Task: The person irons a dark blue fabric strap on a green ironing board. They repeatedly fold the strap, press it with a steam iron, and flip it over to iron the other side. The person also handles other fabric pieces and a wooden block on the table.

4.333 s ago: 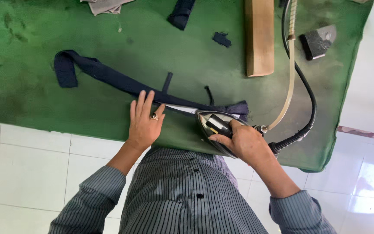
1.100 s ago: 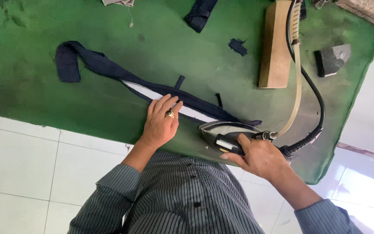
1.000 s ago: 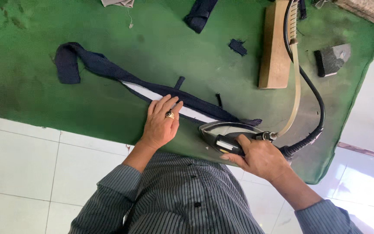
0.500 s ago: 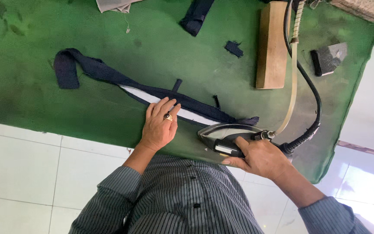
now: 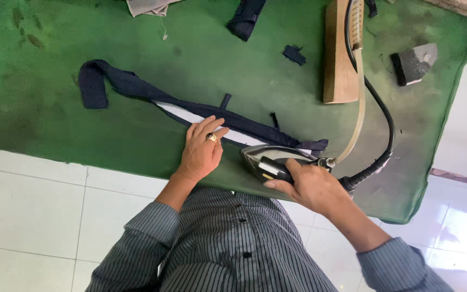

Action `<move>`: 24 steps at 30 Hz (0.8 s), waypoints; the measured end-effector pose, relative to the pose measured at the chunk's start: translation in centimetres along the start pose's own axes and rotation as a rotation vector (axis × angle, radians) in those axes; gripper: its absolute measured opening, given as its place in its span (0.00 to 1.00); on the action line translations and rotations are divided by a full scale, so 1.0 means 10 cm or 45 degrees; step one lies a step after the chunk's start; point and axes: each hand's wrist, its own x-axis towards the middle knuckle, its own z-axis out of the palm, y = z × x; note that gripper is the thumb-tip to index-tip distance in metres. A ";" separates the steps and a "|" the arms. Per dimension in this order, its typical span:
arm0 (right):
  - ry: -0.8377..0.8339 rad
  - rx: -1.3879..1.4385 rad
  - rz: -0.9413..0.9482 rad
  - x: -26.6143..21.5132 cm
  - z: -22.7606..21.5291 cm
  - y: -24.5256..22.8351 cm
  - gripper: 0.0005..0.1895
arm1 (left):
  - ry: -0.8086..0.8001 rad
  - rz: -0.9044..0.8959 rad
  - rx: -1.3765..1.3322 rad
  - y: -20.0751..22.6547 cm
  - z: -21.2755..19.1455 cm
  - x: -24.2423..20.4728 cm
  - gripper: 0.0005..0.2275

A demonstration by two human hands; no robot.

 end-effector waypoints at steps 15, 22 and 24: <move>0.099 0.222 0.190 0.61 -0.06 -1.08 0.36 | 0.030 -0.038 0.329 -0.67 -0.43 -0.22 0.17; 0.220 0.258 0.136 0.80 -0.05 -1.46 0.35 | 0.075 -0.185 0.341 -0.82 -0.57 -0.28 0.19; 0.233 0.258 0.121 0.85 -0.08 -1.56 0.35 | 0.080 -0.227 0.289 -0.82 -0.60 -0.30 0.20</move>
